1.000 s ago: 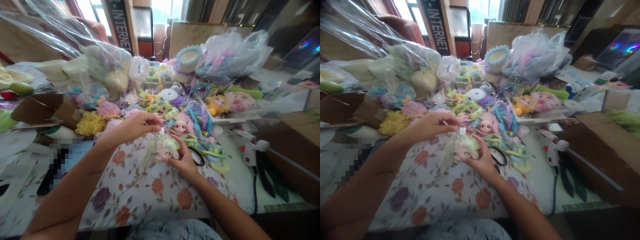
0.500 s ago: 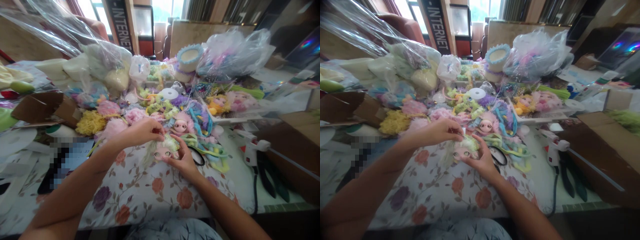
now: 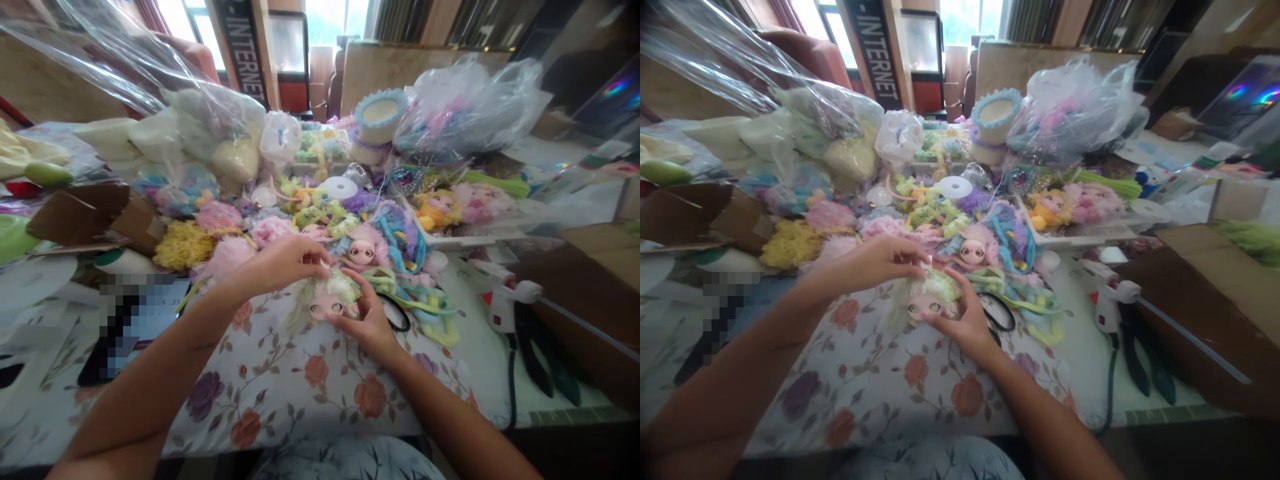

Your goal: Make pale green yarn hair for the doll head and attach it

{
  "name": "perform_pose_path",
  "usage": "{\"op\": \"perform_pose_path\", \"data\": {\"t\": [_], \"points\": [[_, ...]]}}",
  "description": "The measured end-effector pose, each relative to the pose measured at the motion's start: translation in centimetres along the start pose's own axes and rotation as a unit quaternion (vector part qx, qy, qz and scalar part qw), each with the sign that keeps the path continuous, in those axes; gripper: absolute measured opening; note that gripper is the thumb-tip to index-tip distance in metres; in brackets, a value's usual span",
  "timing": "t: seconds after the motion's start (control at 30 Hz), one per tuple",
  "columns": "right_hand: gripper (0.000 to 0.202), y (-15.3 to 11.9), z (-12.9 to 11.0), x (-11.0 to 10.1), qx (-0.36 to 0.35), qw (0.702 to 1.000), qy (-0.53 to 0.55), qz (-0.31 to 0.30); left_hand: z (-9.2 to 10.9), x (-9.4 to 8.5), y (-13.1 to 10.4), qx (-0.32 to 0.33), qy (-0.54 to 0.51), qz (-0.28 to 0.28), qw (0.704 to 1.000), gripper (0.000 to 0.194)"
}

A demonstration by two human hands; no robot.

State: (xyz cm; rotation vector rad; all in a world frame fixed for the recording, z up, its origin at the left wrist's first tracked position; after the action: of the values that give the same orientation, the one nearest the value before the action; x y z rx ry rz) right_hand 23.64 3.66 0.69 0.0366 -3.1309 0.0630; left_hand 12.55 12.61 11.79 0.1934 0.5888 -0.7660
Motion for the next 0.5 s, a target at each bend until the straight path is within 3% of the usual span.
{"op": "perform_pose_path", "data": {"t": [0.07, 0.13, 0.2, 0.23, 0.3, 0.4, 0.5], "points": [[0.078, 0.0, -0.1, -0.2, -0.005, 1.0, -0.001, 0.007, -0.7, -1.8, -0.5, 0.016, -0.064, 0.094, 0.993, 0.033], [0.08, 0.0, -0.2, -0.4, -0.005, 1.0, -0.01, 0.015, -2.4, -3.3, -1.6, 0.023, -0.174, 0.199, 0.964, 0.039], [0.081, -0.1, -0.4, -0.4, -0.003, 1.0, -0.018, 0.017, -5.0, -3.2, -2.7, -0.003, -0.273, 0.26, 0.926, 0.041], [0.081, -0.2, -0.5, -0.3, -0.003, 1.0, -0.018, 0.014, -6.4, -2.2, -3.1, -0.045, -0.308, 0.252, 0.916, 0.043], [0.081, -0.3, -0.6, 0.0, -0.002, 1.0, -0.011, 0.006, -7.9, 0.8, -3.4, -0.098, -0.402, 0.175, 0.894, 0.05], [0.08, -0.5, -0.7, 0.7, -0.002, 1.0, 0.002, -0.021, -7.3, 5.3, -3.7, -0.131, -0.539, 0.017, 0.832, 0.063], [0.082, -0.6, -0.7, 1.3, -0.009, 0.999, 0.007, -0.044, -6.3, 6.6, -3.6, -0.137, -0.597, -0.022, 0.79, 0.061]]}}
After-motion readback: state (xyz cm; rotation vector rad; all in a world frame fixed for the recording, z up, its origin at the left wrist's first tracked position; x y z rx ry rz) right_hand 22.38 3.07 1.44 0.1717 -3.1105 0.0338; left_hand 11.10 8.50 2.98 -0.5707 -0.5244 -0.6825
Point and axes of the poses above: each hand's wrist, its own y-axis towards the middle knuckle, its own x-axis out of the palm, z = x × y, the point moved 8 cm from there along y, towards the middle knuckle, and after that the axes turned 14 degrees about -y, right-handed, at the moved point
